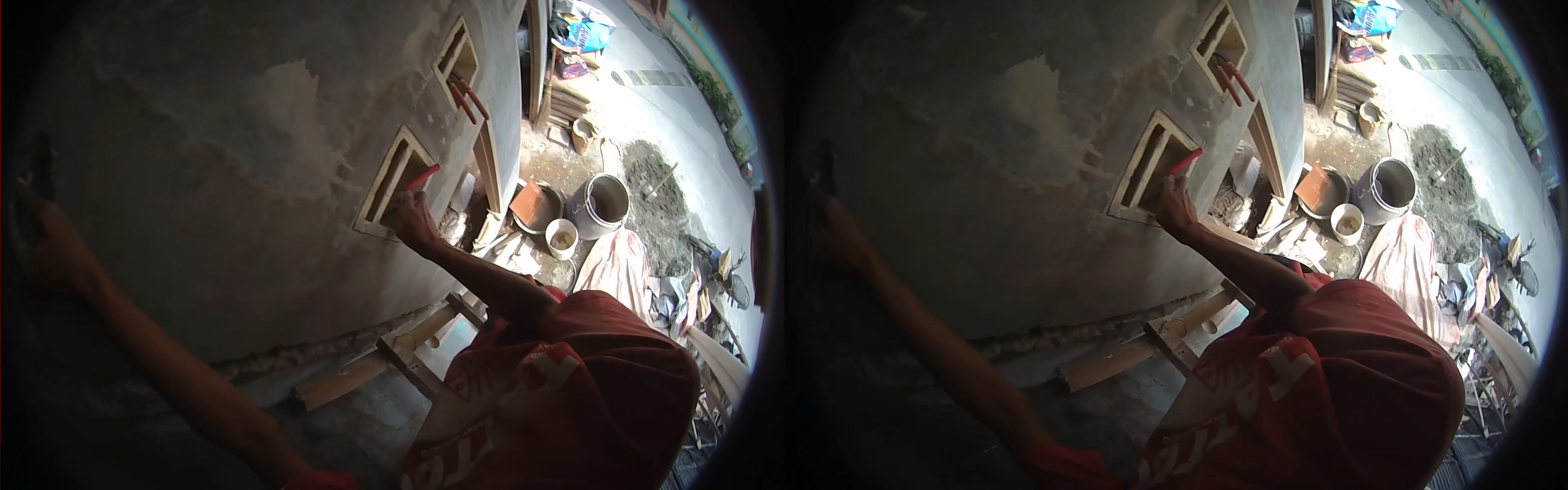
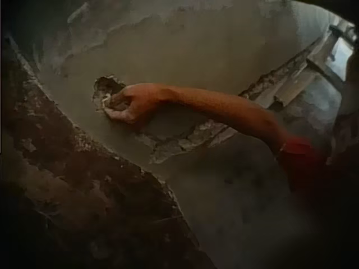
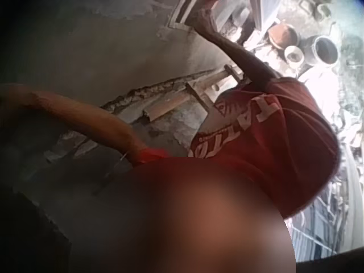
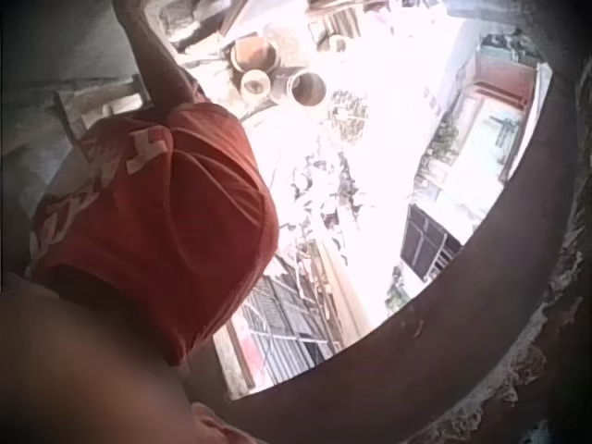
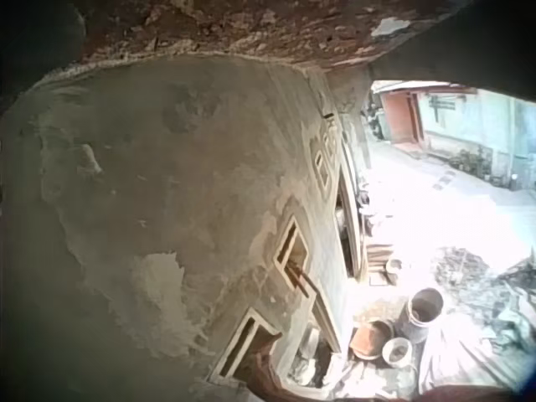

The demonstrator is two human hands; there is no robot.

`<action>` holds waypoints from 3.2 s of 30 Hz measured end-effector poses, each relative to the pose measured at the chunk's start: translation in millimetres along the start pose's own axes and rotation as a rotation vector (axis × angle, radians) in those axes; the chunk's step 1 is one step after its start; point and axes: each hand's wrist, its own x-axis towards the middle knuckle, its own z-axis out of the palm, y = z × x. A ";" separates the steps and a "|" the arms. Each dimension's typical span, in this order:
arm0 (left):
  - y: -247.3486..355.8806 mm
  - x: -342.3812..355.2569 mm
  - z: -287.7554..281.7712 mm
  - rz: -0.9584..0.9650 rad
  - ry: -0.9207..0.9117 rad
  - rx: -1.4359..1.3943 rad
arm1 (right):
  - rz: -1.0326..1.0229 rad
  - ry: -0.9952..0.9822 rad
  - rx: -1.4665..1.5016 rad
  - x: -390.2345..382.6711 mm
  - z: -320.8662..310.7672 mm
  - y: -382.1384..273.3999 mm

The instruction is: Installing and stripping electrical wires in a recessed wall opening during a renovation.

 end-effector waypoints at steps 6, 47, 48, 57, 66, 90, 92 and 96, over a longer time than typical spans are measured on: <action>121.2 1.2 -20.6 -0.239 0.080 0.017 | -0.151 -0.227 -0.233 -2.7 -44.5 1.2; 100.0 0.0 -51.3 0.045 -0.138 -0.022 | -0.519 -0.358 0.994 88.0 -153.4 -424.6; 95.3 0.6 -55.9 0.146 -0.176 -0.022 | -0.523 -0.359 0.994 85.3 -151.0 -424.0; 78.5 3.6 -58.2 0.149 -0.294 -0.128 | -0.527 -0.597 1.202 82.0 -146.9 -419.3; 83.3 0.8 -56.4 0.141 -0.297 -0.064 | -0.632 -0.531 1.134 75.9 -140.4 -414.9; 104.0 10.5 -42.6 -0.153 -0.133 -0.202 | -0.600 -0.556 0.967 92.1 -169.1 -416.3; 103.6 10.8 -39.6 -0.124 -0.103 -0.232 | -0.550 -0.448 0.941 90.9 -171.5 -421.7; 99.5 12.5 -34.6 -0.063 -0.008 -0.246 | -0.607 -0.337 0.949 93.4 -164.0 -429.5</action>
